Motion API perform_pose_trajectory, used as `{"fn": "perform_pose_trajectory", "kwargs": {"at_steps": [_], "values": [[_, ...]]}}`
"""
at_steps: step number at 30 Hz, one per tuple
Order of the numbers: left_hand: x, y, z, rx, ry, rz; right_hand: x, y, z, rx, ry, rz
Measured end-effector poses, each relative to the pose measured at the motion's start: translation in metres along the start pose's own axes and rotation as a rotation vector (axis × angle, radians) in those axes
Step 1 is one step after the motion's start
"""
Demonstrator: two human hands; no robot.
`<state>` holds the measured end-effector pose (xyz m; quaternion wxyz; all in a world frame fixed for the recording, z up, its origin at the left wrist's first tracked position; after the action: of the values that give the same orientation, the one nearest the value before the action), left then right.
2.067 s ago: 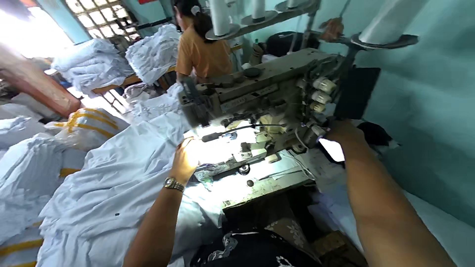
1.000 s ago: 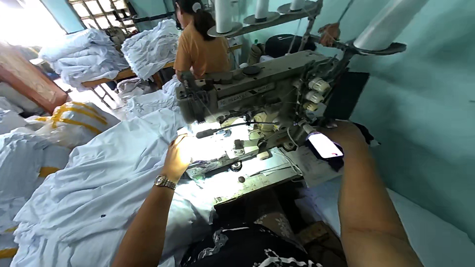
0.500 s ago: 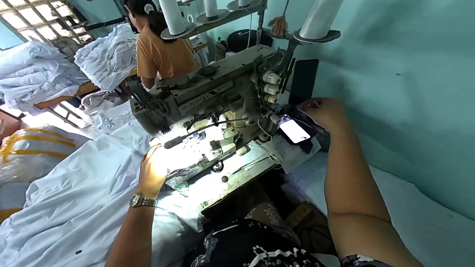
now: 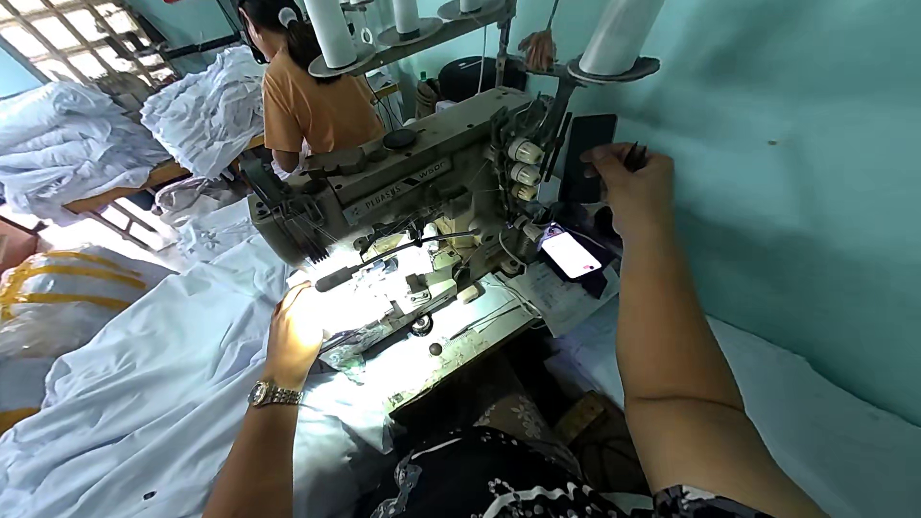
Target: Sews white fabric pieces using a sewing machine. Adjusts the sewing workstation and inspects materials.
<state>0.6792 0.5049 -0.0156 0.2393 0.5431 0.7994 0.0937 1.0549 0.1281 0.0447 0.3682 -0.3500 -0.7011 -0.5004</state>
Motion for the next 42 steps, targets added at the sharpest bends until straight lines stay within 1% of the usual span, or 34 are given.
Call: {"fn": "perform_pose_trajectory", "kwargs": {"at_steps": [2,5,7,11,14,17,21,22,24,26,28,32,34,36,38,40,42], "values": [[0.000,0.000,-0.001,0.000,0.001,0.001,0.006,0.010,0.002,-0.036,0.092,-0.038],[-0.001,0.001,-0.001,-0.003,-0.008,-0.008,0.007,0.026,0.004,-0.087,0.154,-0.074],[-0.002,0.000,-0.002,-0.008,-0.017,-0.005,0.007,0.035,0.008,-0.095,0.165,-0.050],[0.000,-0.001,-0.001,-0.006,-0.017,-0.001,0.002,0.048,0.020,-0.039,0.235,0.010],[0.000,-0.001,0.000,-0.004,-0.007,0.002,-0.007,0.036,0.016,-0.107,0.266,0.005],[0.002,-0.001,0.000,-0.002,-0.032,-0.004,-0.036,0.010,0.009,-0.125,0.075,0.017],[0.006,-0.001,0.001,0.030,-0.047,-0.042,-0.103,-0.016,0.008,-0.066,-0.078,0.137],[0.006,-0.002,0.001,0.032,-0.047,-0.043,-0.114,-0.021,0.005,-0.068,-0.097,0.177],[0.006,-0.002,0.001,0.028,-0.044,-0.033,-0.121,-0.029,-0.001,-0.084,-0.105,0.217],[0.007,-0.002,0.000,0.019,-0.043,-0.026,-0.115,-0.028,0.000,-0.081,-0.082,0.199],[0.005,-0.002,0.000,0.013,-0.066,-0.027,-0.097,-0.022,0.003,-0.076,-0.060,0.150],[0.006,-0.002,-0.001,0.011,-0.092,-0.039,-0.036,-0.005,0.017,-0.081,0.037,-0.059],[0.008,-0.002,0.001,0.018,-0.089,-0.043,-0.016,0.009,0.024,-0.071,0.129,-0.145],[0.010,-0.001,0.003,0.034,-0.086,-0.060,-0.010,0.027,0.033,-0.043,0.224,-0.132],[0.010,-0.001,0.005,0.037,-0.092,-0.064,-0.007,0.043,0.048,0.020,0.315,-0.056],[0.010,-0.001,0.005,0.031,-0.097,-0.063,0.000,0.050,0.064,0.092,0.344,-0.005],[0.010,0.000,0.005,0.030,-0.091,-0.058,0.009,0.053,0.080,0.194,0.385,-0.052]]}}
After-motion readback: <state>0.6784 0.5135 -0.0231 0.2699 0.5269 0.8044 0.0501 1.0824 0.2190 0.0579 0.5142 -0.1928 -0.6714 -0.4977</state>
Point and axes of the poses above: each hand's wrist, its own y-axis towards the middle knuckle, its own z-axis out of the palm, x = y × z, the point moved 10 cm from there along y, towards the middle knuckle, and after that the axes turned 5 degrees about x, right-handed, at the moved point
